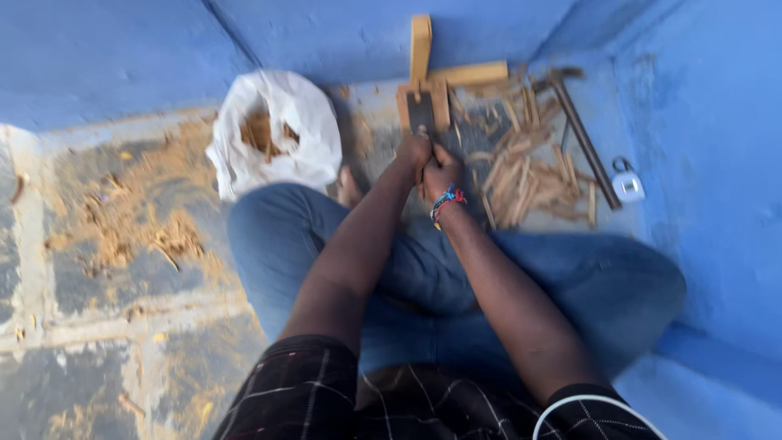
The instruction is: The person sits on the floor and uses a knife to shave thin strips from wooden blocks. They handle the wood pieces by hand and place the shaved strips into a white bag.
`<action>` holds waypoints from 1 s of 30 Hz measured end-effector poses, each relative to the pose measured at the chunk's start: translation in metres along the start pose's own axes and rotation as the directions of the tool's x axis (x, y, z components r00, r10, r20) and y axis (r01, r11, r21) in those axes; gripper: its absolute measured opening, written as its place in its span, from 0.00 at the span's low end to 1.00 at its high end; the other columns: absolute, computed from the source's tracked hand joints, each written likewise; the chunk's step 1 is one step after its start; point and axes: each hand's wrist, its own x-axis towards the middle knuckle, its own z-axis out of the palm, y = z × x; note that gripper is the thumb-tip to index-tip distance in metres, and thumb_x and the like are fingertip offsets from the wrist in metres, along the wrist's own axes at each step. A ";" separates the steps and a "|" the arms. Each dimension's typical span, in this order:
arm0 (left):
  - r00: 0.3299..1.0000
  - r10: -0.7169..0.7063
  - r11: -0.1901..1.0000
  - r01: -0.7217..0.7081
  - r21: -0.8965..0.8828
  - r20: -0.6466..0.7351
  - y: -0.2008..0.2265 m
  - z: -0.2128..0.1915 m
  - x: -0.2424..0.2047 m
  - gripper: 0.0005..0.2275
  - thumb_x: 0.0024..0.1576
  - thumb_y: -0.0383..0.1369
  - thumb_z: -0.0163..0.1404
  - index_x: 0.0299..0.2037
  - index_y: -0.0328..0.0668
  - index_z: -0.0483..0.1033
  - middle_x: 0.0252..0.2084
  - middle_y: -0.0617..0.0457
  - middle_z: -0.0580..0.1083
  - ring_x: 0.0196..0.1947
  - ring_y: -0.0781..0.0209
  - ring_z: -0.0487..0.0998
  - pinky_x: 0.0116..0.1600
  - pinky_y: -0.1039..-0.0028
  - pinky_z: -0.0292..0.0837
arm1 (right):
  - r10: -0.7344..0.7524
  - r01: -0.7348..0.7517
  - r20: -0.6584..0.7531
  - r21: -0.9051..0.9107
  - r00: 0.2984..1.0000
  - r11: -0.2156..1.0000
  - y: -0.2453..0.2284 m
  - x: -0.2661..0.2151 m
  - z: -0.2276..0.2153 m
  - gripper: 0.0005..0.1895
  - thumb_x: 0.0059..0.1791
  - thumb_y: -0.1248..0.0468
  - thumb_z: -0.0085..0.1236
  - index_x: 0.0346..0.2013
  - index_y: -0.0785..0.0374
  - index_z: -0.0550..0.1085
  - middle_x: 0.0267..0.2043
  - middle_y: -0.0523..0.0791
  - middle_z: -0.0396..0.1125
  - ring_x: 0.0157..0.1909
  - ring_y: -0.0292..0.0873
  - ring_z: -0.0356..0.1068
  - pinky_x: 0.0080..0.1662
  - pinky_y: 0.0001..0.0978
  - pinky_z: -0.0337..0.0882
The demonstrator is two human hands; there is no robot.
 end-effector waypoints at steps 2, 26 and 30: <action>0.988 0.132 0.982 -0.120 0.143 -0.077 0.010 -0.005 0.023 0.28 0.65 0.50 0.36 0.54 0.25 0.74 0.54 0.26 0.74 0.57 0.31 0.75 0.58 0.52 0.71 | -0.119 0.118 -0.022 -0.066 0.993 0.991 0.001 0.015 0.009 0.15 0.56 0.64 0.49 0.53 0.57 0.80 0.23 0.40 0.70 0.15 0.33 0.63 0.19 0.29 0.61; 0.928 0.354 0.896 -0.299 0.329 -0.119 0.001 0.021 0.038 0.24 0.67 0.44 0.40 0.46 0.24 0.78 0.44 0.27 0.78 0.50 0.32 0.80 0.55 0.51 0.75 | -0.046 0.035 0.074 0.144 0.996 0.989 0.007 0.040 -0.015 0.19 0.55 0.64 0.50 0.60 0.54 0.76 0.39 0.39 0.77 0.27 0.32 0.71 0.25 0.27 0.66; 0.894 0.407 0.839 -0.284 0.464 -0.187 0.028 0.000 -0.020 0.21 0.63 0.46 0.45 0.44 0.31 0.78 0.44 0.30 0.78 0.49 0.32 0.79 0.53 0.50 0.73 | -0.140 0.136 0.024 0.128 0.990 0.982 -0.001 0.033 -0.017 0.19 0.58 0.63 0.51 0.65 0.52 0.73 0.34 0.40 0.72 0.23 0.32 0.65 0.24 0.27 0.64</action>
